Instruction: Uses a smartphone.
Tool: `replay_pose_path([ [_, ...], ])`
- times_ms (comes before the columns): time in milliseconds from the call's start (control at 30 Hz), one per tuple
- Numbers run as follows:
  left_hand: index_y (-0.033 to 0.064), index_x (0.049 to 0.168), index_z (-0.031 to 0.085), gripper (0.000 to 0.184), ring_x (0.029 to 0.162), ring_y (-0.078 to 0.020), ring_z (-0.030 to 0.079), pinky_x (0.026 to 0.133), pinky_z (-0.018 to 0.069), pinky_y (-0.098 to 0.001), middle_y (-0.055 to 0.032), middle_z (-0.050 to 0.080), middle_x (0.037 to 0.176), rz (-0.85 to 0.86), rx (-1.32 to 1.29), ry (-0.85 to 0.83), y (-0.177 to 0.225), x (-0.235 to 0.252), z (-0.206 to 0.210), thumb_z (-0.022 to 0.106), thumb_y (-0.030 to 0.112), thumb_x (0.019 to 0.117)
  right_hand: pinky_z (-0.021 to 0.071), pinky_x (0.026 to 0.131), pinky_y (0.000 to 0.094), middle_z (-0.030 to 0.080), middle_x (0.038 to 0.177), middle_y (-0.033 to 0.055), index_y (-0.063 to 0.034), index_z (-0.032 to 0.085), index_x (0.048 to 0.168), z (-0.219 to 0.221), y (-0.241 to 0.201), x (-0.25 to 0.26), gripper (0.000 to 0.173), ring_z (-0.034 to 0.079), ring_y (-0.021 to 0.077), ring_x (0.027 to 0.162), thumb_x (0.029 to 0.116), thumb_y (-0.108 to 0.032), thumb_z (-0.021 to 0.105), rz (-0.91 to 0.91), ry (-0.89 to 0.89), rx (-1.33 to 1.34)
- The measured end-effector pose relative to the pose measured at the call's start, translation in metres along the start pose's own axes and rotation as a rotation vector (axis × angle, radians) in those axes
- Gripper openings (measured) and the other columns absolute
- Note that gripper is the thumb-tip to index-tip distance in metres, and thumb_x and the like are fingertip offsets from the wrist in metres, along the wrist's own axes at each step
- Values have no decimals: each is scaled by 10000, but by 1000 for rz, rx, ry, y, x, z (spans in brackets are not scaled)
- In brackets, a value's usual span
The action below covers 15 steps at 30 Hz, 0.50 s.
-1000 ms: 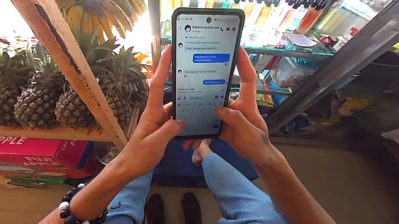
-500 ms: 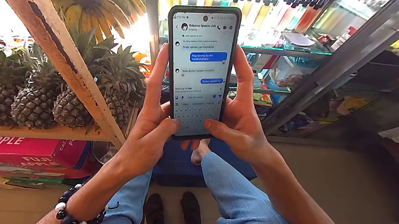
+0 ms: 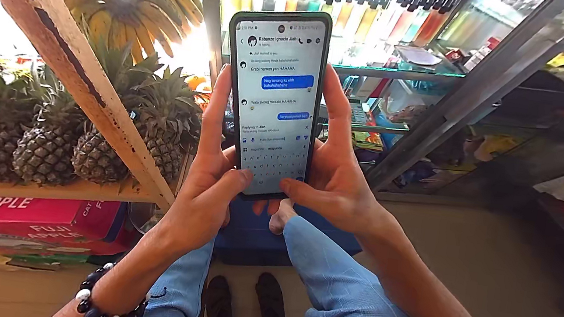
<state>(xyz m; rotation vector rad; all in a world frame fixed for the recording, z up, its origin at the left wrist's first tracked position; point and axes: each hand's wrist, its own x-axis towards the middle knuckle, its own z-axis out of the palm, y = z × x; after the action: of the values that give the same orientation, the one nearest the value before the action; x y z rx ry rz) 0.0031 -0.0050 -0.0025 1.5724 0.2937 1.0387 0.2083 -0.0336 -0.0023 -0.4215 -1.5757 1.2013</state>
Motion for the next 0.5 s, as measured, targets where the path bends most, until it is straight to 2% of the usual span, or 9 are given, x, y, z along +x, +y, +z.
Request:
replay_pose_path([
  [100,432,1610,-37,927,1025,-216,721,706,643,-367,-86,611,1334,-3,-12,4,0,0,0,338,-101,950,658,593,480,612,1250,200,-336,-108,1595,-1,0,0,1111,733,373,846,850,200,518,3,-23,19],
  [333,428,1607,-37,916,1064,-214,709,748,642,-375,-75,590,1375,6,-11,-12,0,0,1,347,-96,961,656,564,459,622,1232,204,-347,-78,1598,2,2,1,1073,739,372,818,912,159,574,-1,47,-15],
  [433,433,1610,-25,919,1026,-205,718,713,643,-359,-73,604,1351,-1,-8,4,1,0,1,363,-95,965,654,573,464,621,1248,190,-354,-43,1598,-1,2,0,912,739,359,862,982,78,472,-6,40,23],
  [500,423,1609,-43,937,1009,-196,722,718,642,-350,-71,616,1324,12,-11,-4,0,-1,2,373,-105,956,655,615,478,621,1262,170,-364,-18,1604,-1,2,-1,825,739,342,910,1021,35,407,3,69,12],
])
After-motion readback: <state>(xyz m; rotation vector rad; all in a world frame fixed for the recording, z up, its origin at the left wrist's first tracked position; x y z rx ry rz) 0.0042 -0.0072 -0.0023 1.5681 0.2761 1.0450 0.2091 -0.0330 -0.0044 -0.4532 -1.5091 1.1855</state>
